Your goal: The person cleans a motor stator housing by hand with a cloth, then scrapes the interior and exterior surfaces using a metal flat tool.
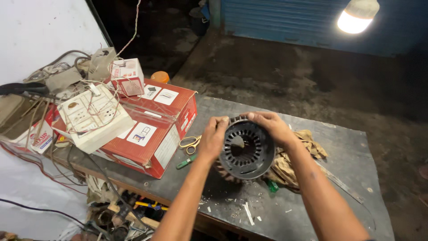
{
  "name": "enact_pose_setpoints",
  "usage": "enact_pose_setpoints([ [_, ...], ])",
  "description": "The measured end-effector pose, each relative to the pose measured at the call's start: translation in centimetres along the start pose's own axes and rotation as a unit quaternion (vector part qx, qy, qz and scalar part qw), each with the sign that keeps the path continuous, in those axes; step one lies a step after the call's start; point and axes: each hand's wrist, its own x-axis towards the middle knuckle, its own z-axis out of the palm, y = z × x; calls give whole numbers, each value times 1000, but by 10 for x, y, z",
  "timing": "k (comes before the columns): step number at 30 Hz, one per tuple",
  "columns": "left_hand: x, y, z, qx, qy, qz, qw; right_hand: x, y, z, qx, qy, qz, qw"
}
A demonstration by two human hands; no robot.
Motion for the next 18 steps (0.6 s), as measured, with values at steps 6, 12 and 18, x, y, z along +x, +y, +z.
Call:
enact_pose_setpoints([
  [6,-55,27,36,84,260,35,961,43,-10,-16,-42,-224,-15,974],
  [12,-72,22,23,26,338,27,940,74,-22,19,-118,-315,0,942],
  [18,-20,-20,-30,-260,94,-138,951,55,-15,41,-181,-33,132,974],
])
